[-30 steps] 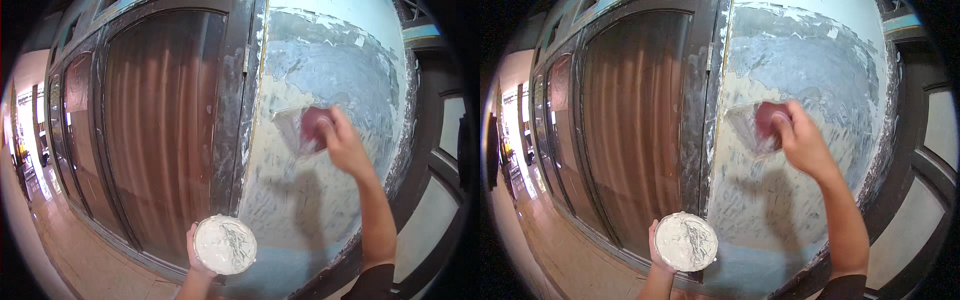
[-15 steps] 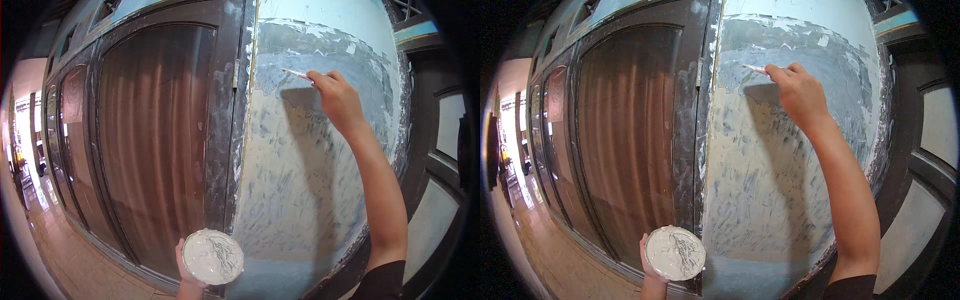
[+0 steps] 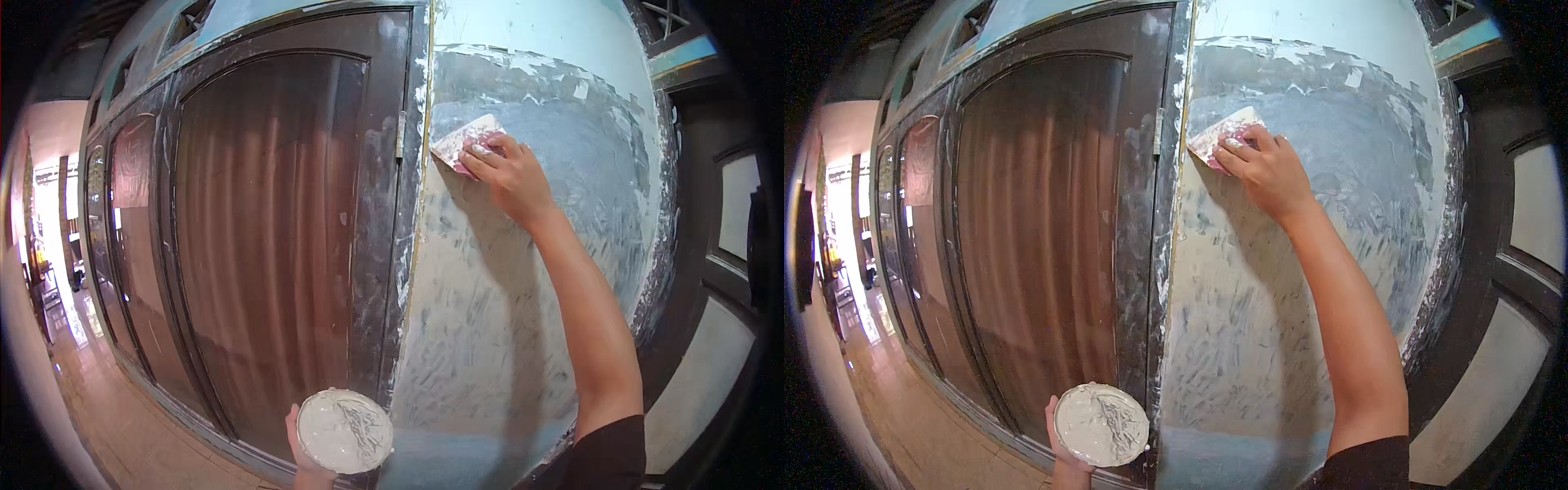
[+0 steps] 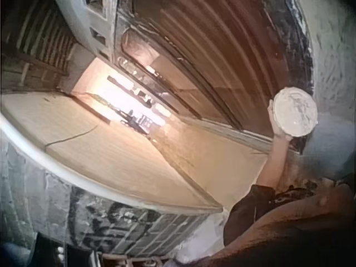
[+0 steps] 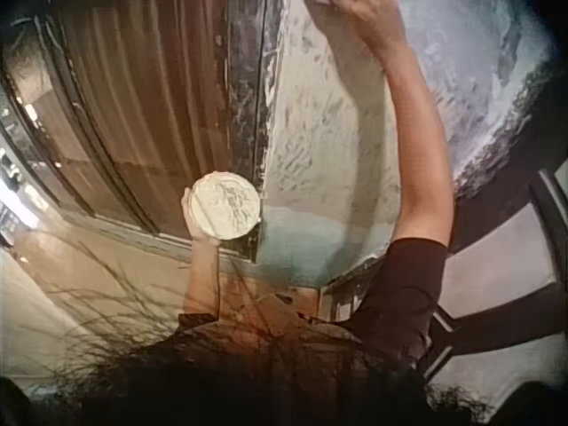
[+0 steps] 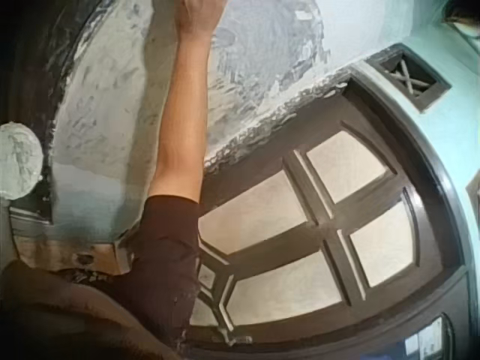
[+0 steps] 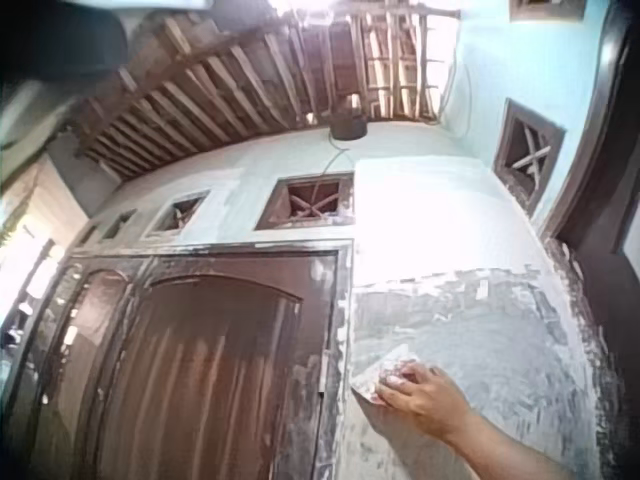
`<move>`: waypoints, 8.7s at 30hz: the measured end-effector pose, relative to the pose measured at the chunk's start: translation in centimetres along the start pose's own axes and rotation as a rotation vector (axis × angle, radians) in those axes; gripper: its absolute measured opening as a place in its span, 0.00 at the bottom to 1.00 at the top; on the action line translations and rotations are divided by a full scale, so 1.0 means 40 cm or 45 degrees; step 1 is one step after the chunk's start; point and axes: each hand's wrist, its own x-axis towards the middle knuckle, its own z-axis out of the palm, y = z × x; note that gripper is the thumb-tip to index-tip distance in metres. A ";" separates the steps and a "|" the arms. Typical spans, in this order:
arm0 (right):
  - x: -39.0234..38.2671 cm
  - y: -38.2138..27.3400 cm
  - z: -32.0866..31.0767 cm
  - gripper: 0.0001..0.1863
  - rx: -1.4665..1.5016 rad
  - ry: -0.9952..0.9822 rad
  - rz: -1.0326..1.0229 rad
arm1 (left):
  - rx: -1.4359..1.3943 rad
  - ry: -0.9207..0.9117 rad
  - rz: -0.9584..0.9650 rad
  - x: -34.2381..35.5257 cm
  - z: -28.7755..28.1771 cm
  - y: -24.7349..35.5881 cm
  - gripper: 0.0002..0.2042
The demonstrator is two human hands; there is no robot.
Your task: The person applies patching compound to a wall using a putty knife and a hawk plate.
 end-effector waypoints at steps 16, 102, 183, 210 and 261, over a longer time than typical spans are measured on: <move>-0.064 0.050 -0.027 0.18 -0.115 -0.268 -0.034 | -0.067 -0.049 -0.130 0.024 -0.023 -0.048 0.37; 0.141 0.210 -0.125 0.13 1.031 -0.529 0.782 | -0.026 -0.197 -0.111 0.142 0.085 -0.070 0.37; 0.224 0.072 -0.134 0.17 -0.096 -0.573 0.680 | 0.006 -0.007 -0.031 0.232 -0.076 0.093 0.37; 0.181 0.196 -0.056 0.18 0.968 -0.647 0.894 | -0.067 -0.071 -0.101 0.211 -0.038 0.076 0.37; 0.206 0.134 0.027 0.15 0.755 -0.276 0.991 | 0.001 0.038 0.042 0.173 -0.041 0.135 0.37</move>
